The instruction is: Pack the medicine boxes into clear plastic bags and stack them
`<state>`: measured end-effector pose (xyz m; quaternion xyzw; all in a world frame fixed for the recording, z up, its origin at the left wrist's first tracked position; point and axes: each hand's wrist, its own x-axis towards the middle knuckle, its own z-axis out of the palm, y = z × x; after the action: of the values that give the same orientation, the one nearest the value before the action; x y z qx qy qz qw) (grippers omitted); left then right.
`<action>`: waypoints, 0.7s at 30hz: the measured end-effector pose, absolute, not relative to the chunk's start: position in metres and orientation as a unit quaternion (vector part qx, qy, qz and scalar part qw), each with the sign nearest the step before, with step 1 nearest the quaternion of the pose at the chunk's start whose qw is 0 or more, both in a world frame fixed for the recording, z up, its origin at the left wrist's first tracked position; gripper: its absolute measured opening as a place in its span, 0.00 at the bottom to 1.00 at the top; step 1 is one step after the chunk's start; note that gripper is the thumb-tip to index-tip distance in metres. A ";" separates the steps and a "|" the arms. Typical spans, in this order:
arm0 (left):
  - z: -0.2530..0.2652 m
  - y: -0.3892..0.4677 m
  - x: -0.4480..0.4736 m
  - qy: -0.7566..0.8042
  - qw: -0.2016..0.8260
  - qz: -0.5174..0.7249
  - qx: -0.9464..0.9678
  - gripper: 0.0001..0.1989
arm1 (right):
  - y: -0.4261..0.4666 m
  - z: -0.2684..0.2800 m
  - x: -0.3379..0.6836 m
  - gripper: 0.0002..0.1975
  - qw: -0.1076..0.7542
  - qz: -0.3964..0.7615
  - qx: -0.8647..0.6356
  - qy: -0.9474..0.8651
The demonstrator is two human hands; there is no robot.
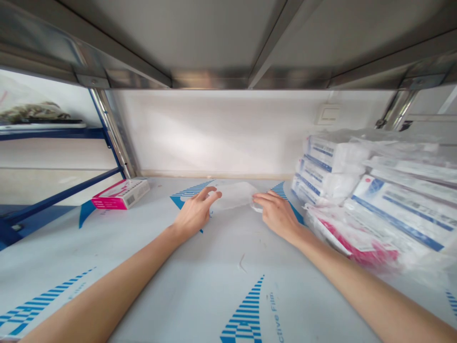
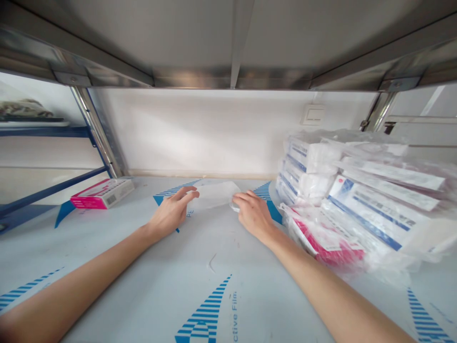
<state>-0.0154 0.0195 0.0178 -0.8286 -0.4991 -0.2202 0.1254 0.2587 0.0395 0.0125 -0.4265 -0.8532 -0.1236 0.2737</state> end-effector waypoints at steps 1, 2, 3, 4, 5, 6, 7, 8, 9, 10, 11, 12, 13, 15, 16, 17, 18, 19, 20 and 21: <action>0.019 0.018 -0.014 -0.501 0.131 -0.202 -0.831 0.33 | 0.039 0.013 0.257 0.20 0.284 -0.121 -0.441 -0.843; 0.021 0.016 -0.012 -0.499 0.135 -0.186 -0.836 0.35 | 0.038 0.013 0.255 0.17 0.298 -0.120 -0.457 -0.829; 0.023 0.014 -0.010 -0.494 0.140 -0.171 -0.841 0.36 | 0.037 0.013 0.253 0.14 0.312 -0.121 -0.473 -0.815; 0.024 0.012 -0.009 -0.487 0.146 -0.159 -0.847 0.36 | 0.037 0.013 0.253 0.12 0.322 -0.123 -0.484 -0.804; 0.025 0.011 -0.008 -0.480 0.154 -0.149 -0.851 0.35 | 0.037 0.013 0.252 0.11 0.325 -0.124 -0.490 -0.799; 0.025 0.010 -0.007 -0.477 0.165 -0.143 -0.851 0.33 | 0.037 0.013 0.253 0.12 0.320 -0.123 -0.489 -0.802; 0.025 0.010 -0.007 -0.477 0.175 -0.142 -0.849 0.30 | 0.037 0.013 0.254 0.15 0.308 -0.122 -0.483 -0.811; 0.025 0.010 -0.006 -0.481 0.186 -0.144 -0.845 0.28 | 0.037 0.013 0.256 0.20 0.290 -0.124 -0.473 -0.823; 0.024 0.011 -0.006 -0.484 0.196 -0.150 -0.839 0.26 | 0.037 0.013 0.257 0.25 0.267 -0.131 -0.464 -0.834; 0.023 0.012 -0.006 -0.486 0.205 -0.157 -0.835 0.24 | 0.037 0.013 0.259 0.29 0.240 -0.141 -0.458 -0.844; 0.023 0.012 -0.006 -0.487 0.213 -0.166 -0.830 0.22 | 0.037 0.012 0.260 0.29 0.214 -0.152 -0.458 -0.850; 0.022 0.012 -0.006 -0.487 0.221 -0.176 -0.826 0.19 | 0.037 0.012 0.261 0.26 0.193 -0.160 -0.463 -0.850; 0.021 0.012 -0.006 -0.488 0.230 -0.188 -0.821 0.16 | 0.037 0.012 0.261 0.21 0.181 -0.164 -0.472 -0.847; 0.020 0.012 -0.005 -0.496 0.242 -0.216 -0.806 0.12 | 0.037 0.013 0.261 0.11 0.192 -0.162 -0.493 -0.833; 0.019 0.012 -0.005 -0.502 0.245 -0.227 -0.798 0.13 | 0.037 0.014 0.260 0.09 0.208 -0.161 -0.501 -0.825; 0.018 0.012 -0.006 -0.508 0.245 -0.233 -0.792 0.16 | 0.037 0.015 0.259 0.09 0.223 -0.162 -0.502 -0.820; 0.017 0.012 -0.006 -0.512 0.243 -0.233 -0.790 0.18 | 0.037 0.016 0.259 0.09 0.233 -0.165 -0.495 -0.821; 0.017 0.012 -0.006 -0.515 0.241 -0.229 -0.790 0.19 | 0.037 0.016 0.258 0.09 0.236 -0.169 -0.484 -0.825; 0.016 0.012 -0.007 -0.519 0.238 -0.223 -0.790 0.16 | 0.037 0.017 0.258 0.12 0.236 -0.173 -0.472 -0.831; 0.016 0.012 -0.007 -0.523 0.237 -0.220 -0.789 0.13 | 0.037 0.016 0.258 0.18 0.234 -0.177 -0.464 -0.836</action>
<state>-0.0070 0.0124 0.0161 -0.7887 -0.5232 -0.2195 0.2367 0.2579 0.0366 0.0163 -0.4644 -0.8357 -0.1765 0.2342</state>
